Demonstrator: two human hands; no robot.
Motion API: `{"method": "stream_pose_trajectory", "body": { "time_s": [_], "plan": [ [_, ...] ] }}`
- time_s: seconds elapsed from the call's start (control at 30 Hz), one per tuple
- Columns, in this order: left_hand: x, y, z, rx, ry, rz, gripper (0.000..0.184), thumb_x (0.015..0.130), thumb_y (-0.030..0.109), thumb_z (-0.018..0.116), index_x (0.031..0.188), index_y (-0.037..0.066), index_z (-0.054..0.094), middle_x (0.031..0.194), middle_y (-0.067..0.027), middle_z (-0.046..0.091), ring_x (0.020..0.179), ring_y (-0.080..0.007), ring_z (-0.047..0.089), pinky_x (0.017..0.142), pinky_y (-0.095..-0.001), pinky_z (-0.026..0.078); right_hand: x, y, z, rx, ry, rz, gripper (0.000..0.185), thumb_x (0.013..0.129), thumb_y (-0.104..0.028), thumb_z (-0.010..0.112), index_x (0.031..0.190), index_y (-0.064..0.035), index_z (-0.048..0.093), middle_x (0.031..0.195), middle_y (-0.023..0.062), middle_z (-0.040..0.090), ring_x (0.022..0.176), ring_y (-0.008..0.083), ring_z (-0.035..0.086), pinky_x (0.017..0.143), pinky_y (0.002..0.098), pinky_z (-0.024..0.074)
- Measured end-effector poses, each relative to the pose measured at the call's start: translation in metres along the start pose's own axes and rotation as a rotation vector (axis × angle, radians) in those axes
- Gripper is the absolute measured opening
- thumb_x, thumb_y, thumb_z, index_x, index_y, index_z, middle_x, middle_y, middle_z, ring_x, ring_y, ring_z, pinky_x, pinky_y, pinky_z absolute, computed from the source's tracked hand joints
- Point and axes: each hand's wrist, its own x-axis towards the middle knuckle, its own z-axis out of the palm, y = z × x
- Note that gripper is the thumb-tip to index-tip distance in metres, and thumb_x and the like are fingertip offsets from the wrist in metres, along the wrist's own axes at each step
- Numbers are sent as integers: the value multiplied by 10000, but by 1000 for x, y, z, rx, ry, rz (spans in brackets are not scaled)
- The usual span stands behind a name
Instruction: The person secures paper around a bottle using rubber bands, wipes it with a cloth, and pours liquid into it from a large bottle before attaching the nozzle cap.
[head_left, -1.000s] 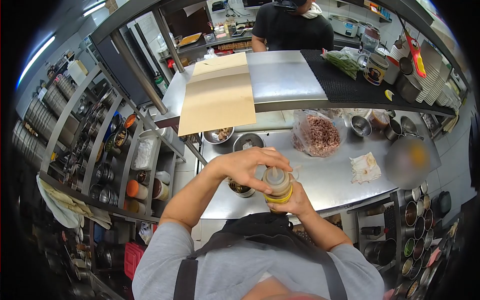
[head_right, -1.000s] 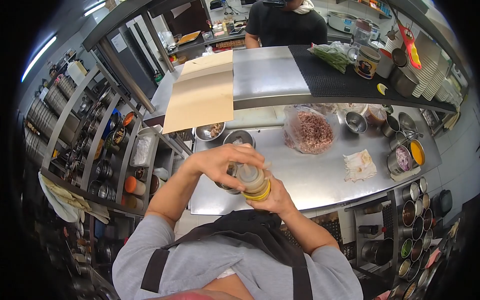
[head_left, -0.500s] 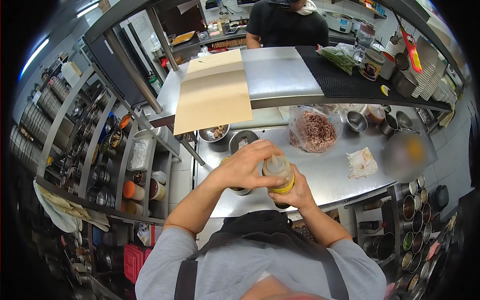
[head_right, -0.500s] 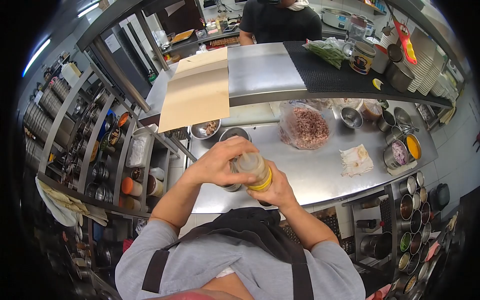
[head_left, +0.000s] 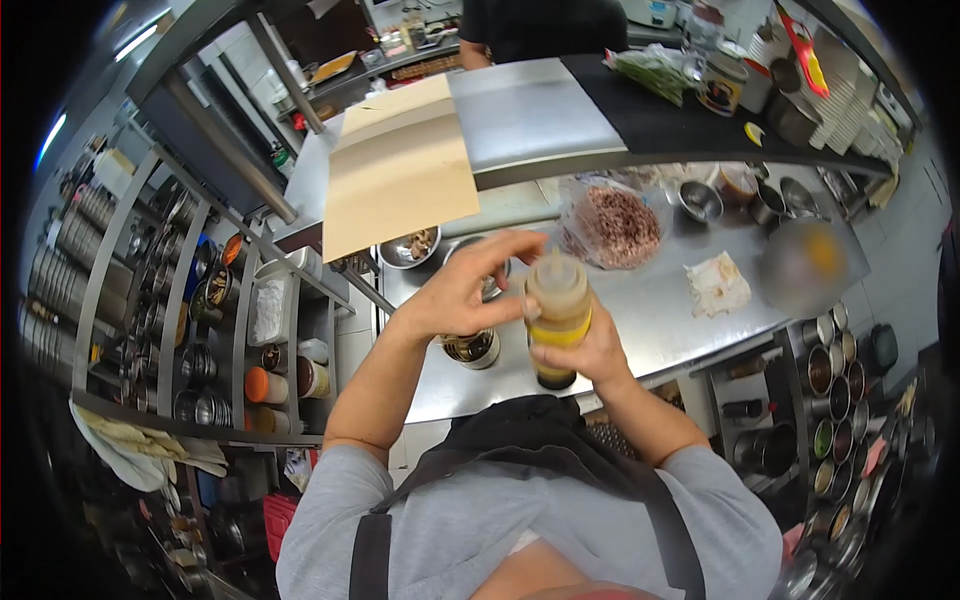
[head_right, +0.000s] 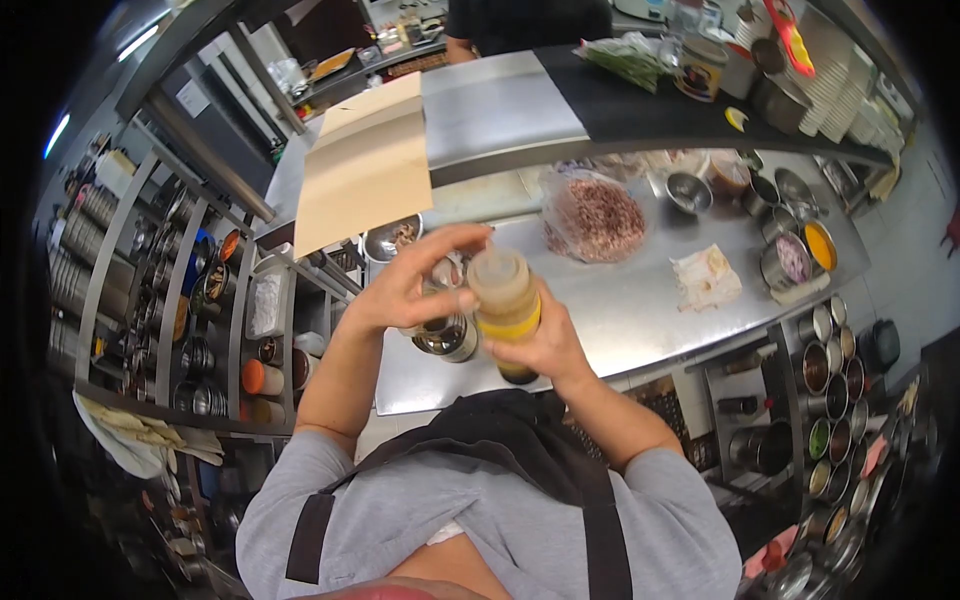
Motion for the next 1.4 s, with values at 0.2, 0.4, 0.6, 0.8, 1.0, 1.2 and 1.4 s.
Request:
{"method": "stream_pose_trajectory", "body": {
  "time_s": [0.2,0.4,0.6,0.8,1.0,1.2,1.4],
  "plan": [
    [0,15,30,281,125,-76,655,735,300,782,1258,-14,544,944,-102,557,851,-208,543,716,-338,464,19,20,-7,-217,229,-82,724,674,-202,844,1270,-2,484,1138,150,664,1041,246,655,917,373,502],
    [21,-6,41,577,449,-115,497,716,350,815,977,-29,628,811,-123,610,708,-218,574,679,-337,481,20,20,6,-290,189,-32,731,664,-203,839,1280,-41,481,1112,165,664,1018,304,666,873,392,520],
    [19,-6,25,335,310,-73,541,686,445,811,835,-39,623,771,-151,640,678,-271,640,648,-365,508,11,5,7,-281,129,16,751,653,-223,846,1277,-33,475,1110,167,659,1018,302,663,887,383,512],
    [23,0,4,98,-21,177,482,679,369,823,919,-12,651,814,-91,610,741,-188,589,676,-287,447,1,-5,5,-57,-41,-26,746,654,-222,857,1268,-20,483,1138,124,647,1050,208,626,940,350,475],
    [25,-5,2,51,-190,79,600,708,382,815,1089,-26,594,939,-71,579,769,-136,546,668,-264,439,-5,8,-1,17,-61,-10,748,647,-191,858,1275,-26,488,1142,116,649,1055,194,621,955,350,469],
    [-8,-12,47,-124,643,-186,651,735,315,841,1187,18,480,829,-18,504,739,-100,506,586,-268,419,-8,12,-13,-204,279,-26,745,656,-188,855,1280,-26,482,1142,153,661,1071,252,646,917,383,502],
    [18,19,67,515,331,-129,472,732,365,827,846,-16,573,665,-64,537,563,-168,541,538,-296,458,-6,15,-7,-470,431,-171,733,654,-175,848,1276,-39,486,1106,178,659,1028,364,648,873,422,518]
  ]
}}
